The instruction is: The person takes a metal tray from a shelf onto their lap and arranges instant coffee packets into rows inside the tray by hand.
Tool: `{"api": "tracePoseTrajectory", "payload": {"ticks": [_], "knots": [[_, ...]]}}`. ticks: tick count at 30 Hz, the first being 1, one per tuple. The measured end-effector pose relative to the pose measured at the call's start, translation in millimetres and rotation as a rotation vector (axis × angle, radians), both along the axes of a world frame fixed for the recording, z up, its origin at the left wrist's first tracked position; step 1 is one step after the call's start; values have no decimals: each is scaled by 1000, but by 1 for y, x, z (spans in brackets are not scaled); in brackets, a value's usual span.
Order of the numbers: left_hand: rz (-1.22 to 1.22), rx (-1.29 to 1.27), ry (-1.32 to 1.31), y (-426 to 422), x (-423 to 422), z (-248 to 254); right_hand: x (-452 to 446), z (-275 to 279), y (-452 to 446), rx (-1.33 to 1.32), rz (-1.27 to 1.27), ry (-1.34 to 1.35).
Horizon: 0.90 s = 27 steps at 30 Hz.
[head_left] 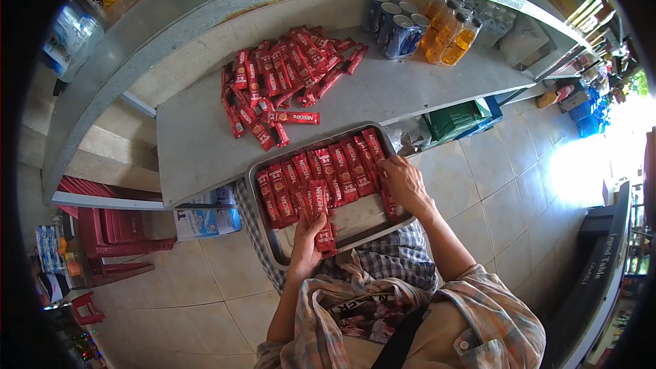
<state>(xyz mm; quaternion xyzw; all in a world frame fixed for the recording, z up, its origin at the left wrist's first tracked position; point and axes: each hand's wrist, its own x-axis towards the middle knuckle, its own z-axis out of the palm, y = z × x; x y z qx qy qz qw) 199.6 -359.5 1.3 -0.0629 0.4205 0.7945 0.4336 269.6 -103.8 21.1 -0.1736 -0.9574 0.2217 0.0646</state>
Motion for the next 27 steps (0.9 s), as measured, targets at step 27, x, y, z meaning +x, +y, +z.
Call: {"api": "tracePoseTrajectory", "payload": {"ticks": [27], "knots": [[287, -95, 131, 25, 11, 37, 18, 15, -38, -1822, -233, 460]]}}
